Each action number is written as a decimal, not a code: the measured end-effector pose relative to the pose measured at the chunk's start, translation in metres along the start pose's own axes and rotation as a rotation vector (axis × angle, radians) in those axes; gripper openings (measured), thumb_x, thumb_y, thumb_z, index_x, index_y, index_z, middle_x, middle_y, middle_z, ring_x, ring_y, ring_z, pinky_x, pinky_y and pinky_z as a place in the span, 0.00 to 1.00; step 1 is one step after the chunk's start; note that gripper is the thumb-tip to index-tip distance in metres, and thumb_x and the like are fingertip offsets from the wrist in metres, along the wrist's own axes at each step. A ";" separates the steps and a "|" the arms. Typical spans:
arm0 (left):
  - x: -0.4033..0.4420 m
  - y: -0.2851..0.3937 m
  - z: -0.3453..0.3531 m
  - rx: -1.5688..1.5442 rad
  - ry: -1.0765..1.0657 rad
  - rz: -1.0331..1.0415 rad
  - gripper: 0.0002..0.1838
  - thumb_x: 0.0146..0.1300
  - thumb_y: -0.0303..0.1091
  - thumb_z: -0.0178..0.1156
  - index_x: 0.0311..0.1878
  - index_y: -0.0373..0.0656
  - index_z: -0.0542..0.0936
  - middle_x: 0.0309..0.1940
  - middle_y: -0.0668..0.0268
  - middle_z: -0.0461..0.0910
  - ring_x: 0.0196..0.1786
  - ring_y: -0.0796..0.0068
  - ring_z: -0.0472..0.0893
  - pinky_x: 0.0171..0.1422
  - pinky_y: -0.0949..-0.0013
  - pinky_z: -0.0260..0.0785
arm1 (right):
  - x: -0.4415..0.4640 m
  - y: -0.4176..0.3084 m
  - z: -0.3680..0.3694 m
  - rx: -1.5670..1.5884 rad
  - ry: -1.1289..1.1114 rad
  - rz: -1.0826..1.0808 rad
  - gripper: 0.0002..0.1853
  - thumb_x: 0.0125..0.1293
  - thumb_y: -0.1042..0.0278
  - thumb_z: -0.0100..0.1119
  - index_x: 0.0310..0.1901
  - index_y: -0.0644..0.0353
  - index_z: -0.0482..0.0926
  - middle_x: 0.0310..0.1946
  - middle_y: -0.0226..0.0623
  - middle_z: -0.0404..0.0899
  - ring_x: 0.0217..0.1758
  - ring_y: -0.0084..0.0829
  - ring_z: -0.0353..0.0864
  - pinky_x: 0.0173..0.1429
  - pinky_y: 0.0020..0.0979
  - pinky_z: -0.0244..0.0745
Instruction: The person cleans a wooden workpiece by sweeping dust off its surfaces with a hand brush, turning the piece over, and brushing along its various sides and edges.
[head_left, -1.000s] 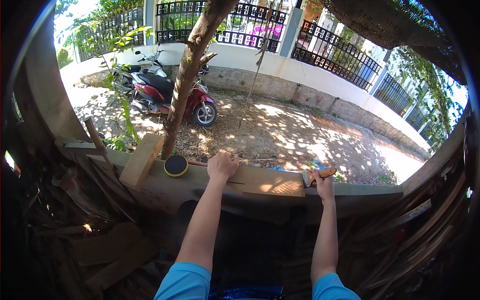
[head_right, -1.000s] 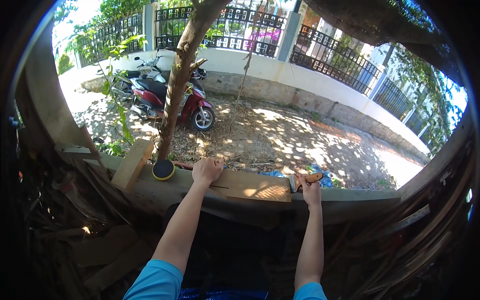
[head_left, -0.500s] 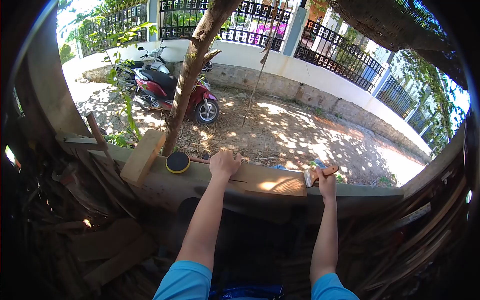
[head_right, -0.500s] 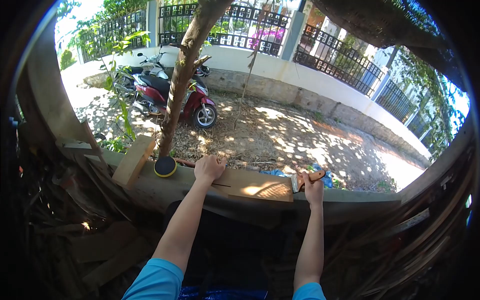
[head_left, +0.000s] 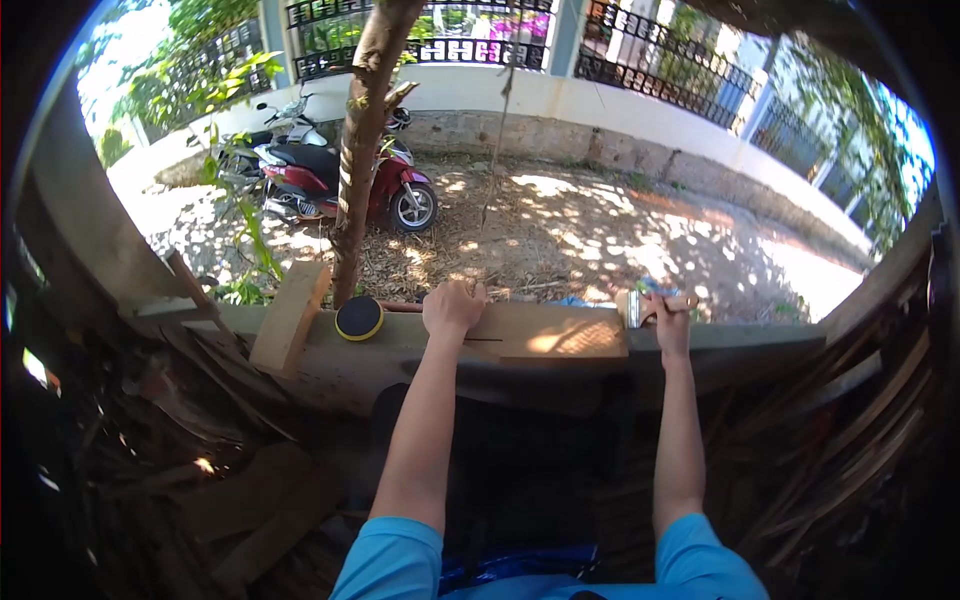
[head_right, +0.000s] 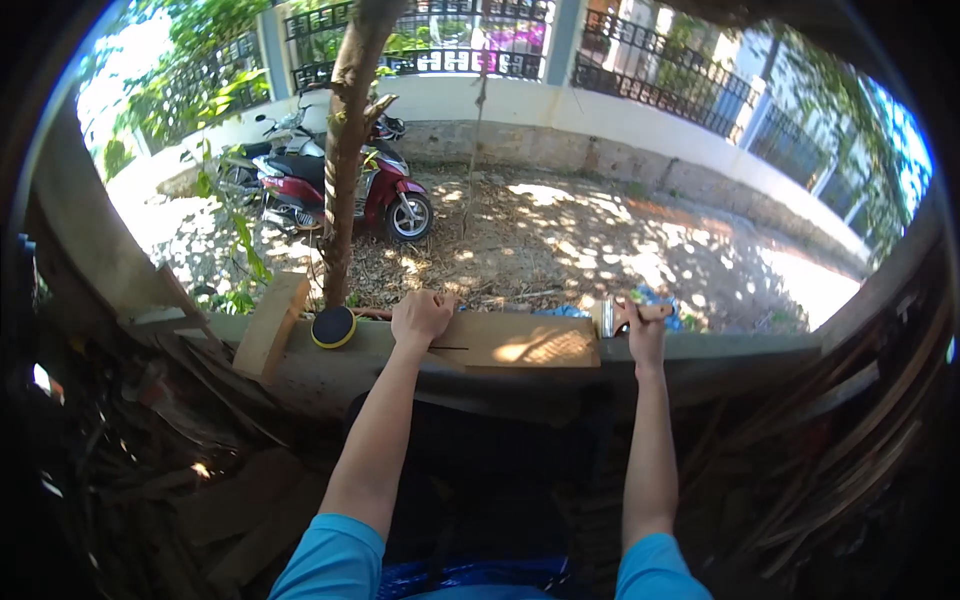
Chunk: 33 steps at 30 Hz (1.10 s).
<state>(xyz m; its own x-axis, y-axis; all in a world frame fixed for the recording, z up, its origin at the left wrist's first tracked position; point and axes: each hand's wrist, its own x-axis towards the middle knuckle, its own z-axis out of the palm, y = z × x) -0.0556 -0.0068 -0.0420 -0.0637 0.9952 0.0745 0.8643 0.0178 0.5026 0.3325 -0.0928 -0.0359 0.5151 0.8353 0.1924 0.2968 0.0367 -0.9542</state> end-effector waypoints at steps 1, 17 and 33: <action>0.001 0.000 0.004 0.015 0.002 0.004 0.27 0.70 0.57 0.57 0.41 0.40 0.90 0.39 0.49 0.89 0.48 0.49 0.88 0.57 0.52 0.79 | 0.010 0.019 -0.001 -0.095 -0.028 -0.144 0.14 0.77 0.58 0.64 0.47 0.61 0.87 0.45 0.30 0.88 0.49 0.22 0.84 0.50 0.28 0.78; -0.002 0.005 0.002 0.044 -0.003 0.005 0.26 0.68 0.59 0.59 0.33 0.44 0.89 0.36 0.50 0.88 0.47 0.48 0.87 0.56 0.50 0.77 | 0.009 0.002 -0.001 0.000 -0.084 -0.064 0.15 0.74 0.60 0.66 0.50 0.64 0.88 0.46 0.33 0.90 0.48 0.23 0.87 0.52 0.27 0.79; 0.000 0.008 0.001 0.012 0.000 -0.011 0.26 0.67 0.59 0.58 0.36 0.44 0.91 0.39 0.48 0.89 0.48 0.46 0.87 0.59 0.50 0.77 | -0.031 -0.002 -0.035 -0.268 -0.165 -0.043 0.21 0.76 0.55 0.62 0.42 0.70 0.87 0.30 0.37 0.89 0.29 0.27 0.88 0.34 0.29 0.80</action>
<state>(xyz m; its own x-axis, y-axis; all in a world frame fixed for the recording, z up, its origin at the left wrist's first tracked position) -0.0476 -0.0068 -0.0391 -0.0734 0.9950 0.0684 0.8697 0.0302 0.4927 0.3442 -0.1378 -0.0315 0.3670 0.9145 0.1704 0.5279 -0.0540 -0.8476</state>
